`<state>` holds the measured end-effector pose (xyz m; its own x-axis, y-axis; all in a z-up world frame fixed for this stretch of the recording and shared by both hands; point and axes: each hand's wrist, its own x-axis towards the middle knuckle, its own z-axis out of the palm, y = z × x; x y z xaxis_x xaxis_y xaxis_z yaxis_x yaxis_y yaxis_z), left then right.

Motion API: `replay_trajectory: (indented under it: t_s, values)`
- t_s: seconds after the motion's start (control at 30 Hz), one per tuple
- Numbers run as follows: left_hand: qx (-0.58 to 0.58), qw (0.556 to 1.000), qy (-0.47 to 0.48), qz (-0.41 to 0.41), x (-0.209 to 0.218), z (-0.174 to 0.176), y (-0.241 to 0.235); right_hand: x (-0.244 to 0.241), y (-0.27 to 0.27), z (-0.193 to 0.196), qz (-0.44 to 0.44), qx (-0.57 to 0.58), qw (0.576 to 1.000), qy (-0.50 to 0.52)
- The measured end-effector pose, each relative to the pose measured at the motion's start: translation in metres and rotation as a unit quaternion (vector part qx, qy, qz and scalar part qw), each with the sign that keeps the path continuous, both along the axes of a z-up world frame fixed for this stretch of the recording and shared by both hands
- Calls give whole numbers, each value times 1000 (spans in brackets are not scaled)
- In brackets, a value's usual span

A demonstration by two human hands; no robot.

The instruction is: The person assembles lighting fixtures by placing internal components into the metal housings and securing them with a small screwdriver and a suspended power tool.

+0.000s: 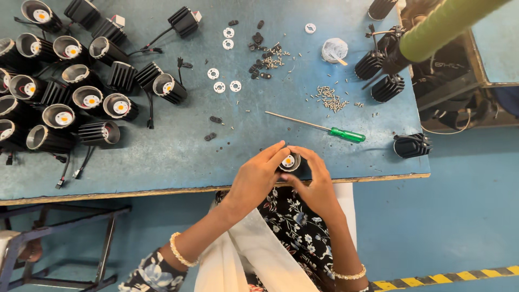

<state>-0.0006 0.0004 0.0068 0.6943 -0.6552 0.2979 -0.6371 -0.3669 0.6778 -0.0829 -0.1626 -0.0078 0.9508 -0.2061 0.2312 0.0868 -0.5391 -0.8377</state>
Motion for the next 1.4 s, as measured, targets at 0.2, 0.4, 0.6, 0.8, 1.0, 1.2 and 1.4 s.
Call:
replay_trajectory:
  t_s: [0.2,0.4,0.6,0.8,1.0,1.2,1.4]
  values:
    - [56,997,-55,-20,3,19,0,-1,-2,-8,-12,-18,1000,-17]
    - [87,990,-108,-34,5,21,-3,-1,-2,-10,-8,-11,1000,-21]
    - [96,982,-155,-47,6,19,-4,-1,-3,-10,-1,-7,1000,-21]
    - [101,979,-161,-68,10,22,0,-2,-5,1,25,-26,998,-52]
    - [98,976,-177,-85,15,20,-1,4,-22,20,100,-126,987,-26]
    - [90,975,-184,-91,19,15,1,14,-34,21,148,-206,966,-53]
    - [85,969,-200,-118,26,6,3,20,-43,14,173,-225,956,-79]
